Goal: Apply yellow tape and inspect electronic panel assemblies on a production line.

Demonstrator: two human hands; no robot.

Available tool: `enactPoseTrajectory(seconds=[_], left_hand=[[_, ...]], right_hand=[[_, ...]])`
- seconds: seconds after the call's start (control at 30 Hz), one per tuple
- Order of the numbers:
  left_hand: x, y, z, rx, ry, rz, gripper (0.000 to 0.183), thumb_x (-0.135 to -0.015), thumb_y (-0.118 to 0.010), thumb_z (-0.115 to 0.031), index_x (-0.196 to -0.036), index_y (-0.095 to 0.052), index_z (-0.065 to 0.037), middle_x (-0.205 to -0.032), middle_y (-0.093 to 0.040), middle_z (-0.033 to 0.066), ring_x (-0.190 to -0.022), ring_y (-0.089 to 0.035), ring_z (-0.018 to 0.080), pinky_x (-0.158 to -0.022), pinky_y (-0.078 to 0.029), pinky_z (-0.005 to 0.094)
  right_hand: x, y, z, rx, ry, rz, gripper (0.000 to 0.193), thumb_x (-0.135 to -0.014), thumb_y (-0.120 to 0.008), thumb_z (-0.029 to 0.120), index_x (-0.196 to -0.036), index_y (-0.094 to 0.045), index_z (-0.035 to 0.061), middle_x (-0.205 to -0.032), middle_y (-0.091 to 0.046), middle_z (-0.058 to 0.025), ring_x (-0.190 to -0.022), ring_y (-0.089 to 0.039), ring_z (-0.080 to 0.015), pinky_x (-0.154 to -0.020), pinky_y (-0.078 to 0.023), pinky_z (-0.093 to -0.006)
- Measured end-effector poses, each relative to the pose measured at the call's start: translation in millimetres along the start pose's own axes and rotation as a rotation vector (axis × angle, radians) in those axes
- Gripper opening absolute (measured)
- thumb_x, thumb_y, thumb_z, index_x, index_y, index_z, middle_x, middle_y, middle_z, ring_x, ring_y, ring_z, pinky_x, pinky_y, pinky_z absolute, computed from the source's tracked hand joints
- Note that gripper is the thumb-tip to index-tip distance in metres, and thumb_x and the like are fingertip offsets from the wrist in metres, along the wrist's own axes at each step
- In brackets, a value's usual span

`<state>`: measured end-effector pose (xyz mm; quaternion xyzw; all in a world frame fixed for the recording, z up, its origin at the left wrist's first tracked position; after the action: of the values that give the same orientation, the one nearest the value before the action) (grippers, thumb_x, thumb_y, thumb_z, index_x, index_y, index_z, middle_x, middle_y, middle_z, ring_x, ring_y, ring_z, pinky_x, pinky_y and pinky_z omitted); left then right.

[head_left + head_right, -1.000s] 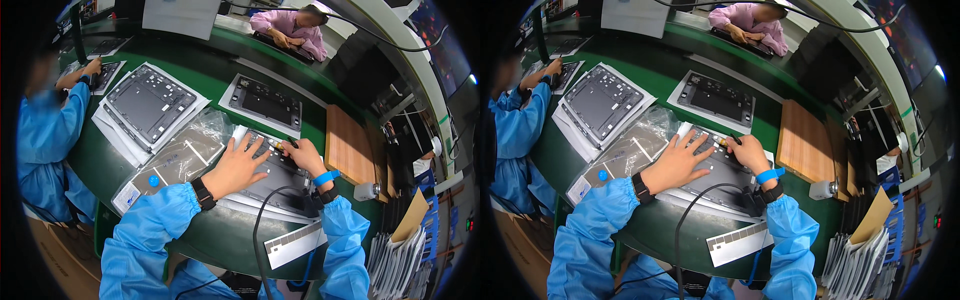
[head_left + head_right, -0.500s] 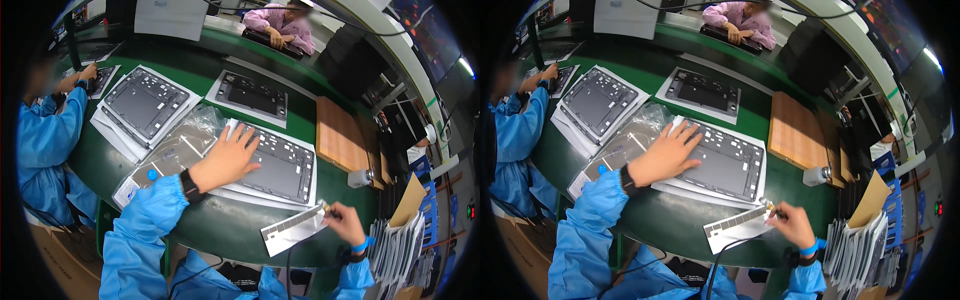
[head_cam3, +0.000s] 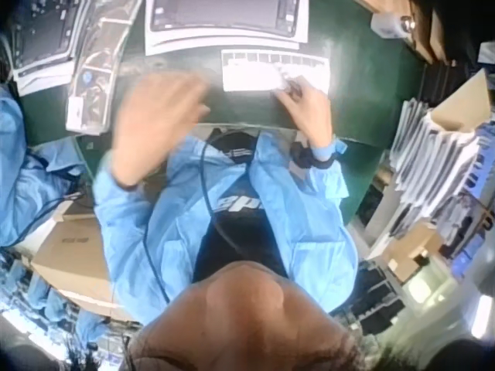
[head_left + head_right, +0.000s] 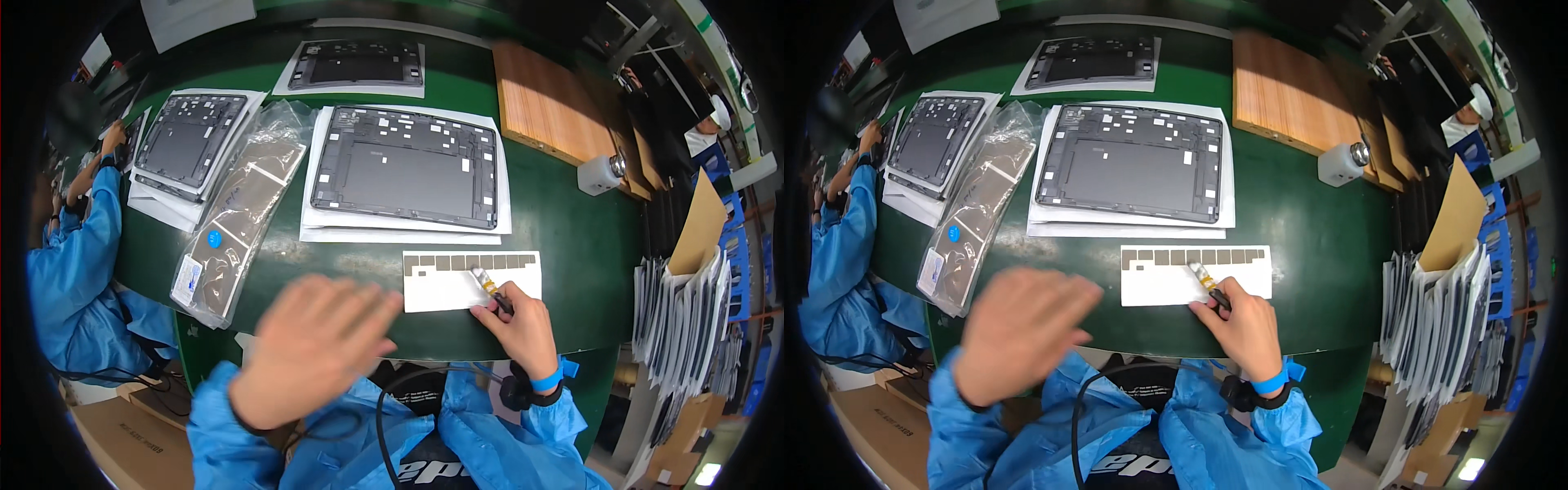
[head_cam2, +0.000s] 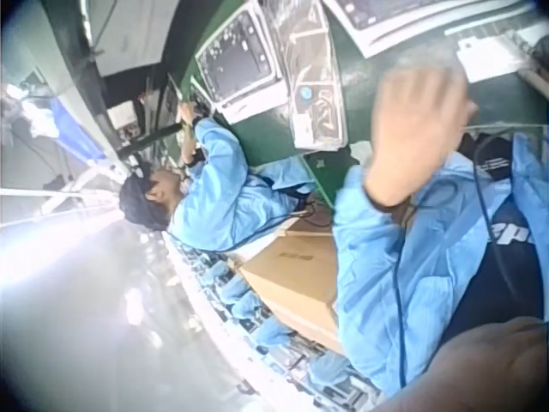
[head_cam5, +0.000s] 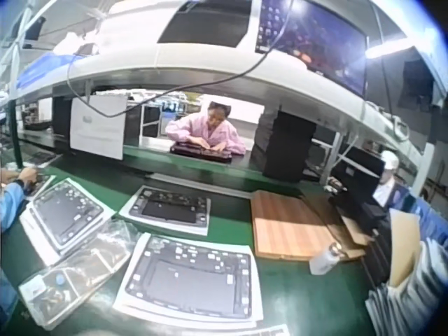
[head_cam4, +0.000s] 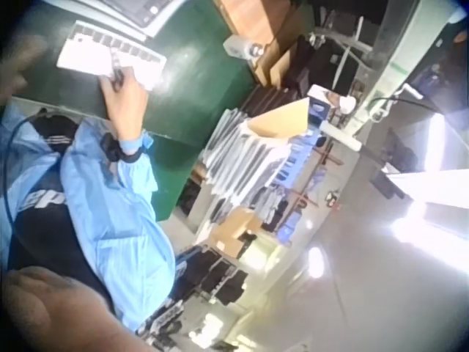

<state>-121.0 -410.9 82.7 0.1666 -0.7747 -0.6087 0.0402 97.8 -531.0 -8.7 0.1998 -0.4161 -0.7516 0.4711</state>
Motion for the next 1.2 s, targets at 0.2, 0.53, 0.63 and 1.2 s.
enactPoseTrajectory(seconds=[0.2, 0.53, 0.63, 1.2], left_hand=[[4.2, -98.6, -6.6, 0.763, 0.228, -0.21, 0.047, -0.096, -0.056, -0.027, -0.136, -0.05, -0.002, -0.136, -0.053, 0.015, -0.111, -0.058, 0.0253, -0.093, -0.045, 0.0334], [-3.5, -117.6, -17.2, 1.539, 0.236, -0.272, 0.043, -0.105, -0.039, -0.03, -0.12, -0.06, 0.004, -0.126, -0.062, 0.0176, -0.111, -0.061, 0.0242, -0.094, -0.046, 0.034], [-1.3, -86.9, 11.7, 0.976, 0.138, -0.423, 0.026, -0.098, -0.054, -0.02, -0.087, -0.067, -0.001, -0.118, -0.067, 0.0136, -0.115, -0.06, 0.0306, -0.098, -0.045, 0.0411], [-10.8, -116.3, 3.1, 0.303, -0.022, -0.183, 0.022, -0.075, -0.073, -0.013, -0.075, -0.054, -0.002, -0.136, -0.056, 0.0093, -0.13, -0.048, 0.0294, -0.108, -0.039, 0.0464]], right_hand=[[35.8, -26.1, 36.0, -0.753, 0.127, 0.086, 0.016, -0.096, -0.054, 0.005, -0.104, -0.065, -0.0031, -0.077, -0.061, -0.0062, -0.063, -0.051, -0.0087, -0.058, -0.043, -0.0231], [37.2, -50.6, 69.2, -0.532, 0.309, 0.065, 0.017, -0.089, -0.061, 0.012, -0.096, -0.064, -0.0028, -0.081, -0.064, -0.0138, -0.065, -0.059, -0.0185, -0.059, -0.047, -0.0323], [20.1, -20.1, 51.6, -0.529, 0.367, -0.368, 0.035, -0.097, -0.051, 0.029, -0.089, -0.065, -0.0025, -0.077, -0.064, -0.011, -0.06, -0.057, -0.0154, -0.054, -0.044, -0.0302], [-33.1, -45.6, 5.5, -0.959, -0.186, -0.1, 0.019, -0.087, -0.072, 0.008, -0.099, -0.066, -0.0063, -0.085, -0.07, -0.0104, -0.072, -0.068, -0.0152, -0.061, -0.054, -0.0243]])
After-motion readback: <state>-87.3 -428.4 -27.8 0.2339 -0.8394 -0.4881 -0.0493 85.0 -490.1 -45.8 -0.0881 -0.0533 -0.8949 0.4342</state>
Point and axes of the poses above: each hand's wrist, its own x-axis away from the middle knuckle, its own y-axis out of the back of the hand, z = x × y, the point moved 6 cm from there along -x, towards the middle knuckle
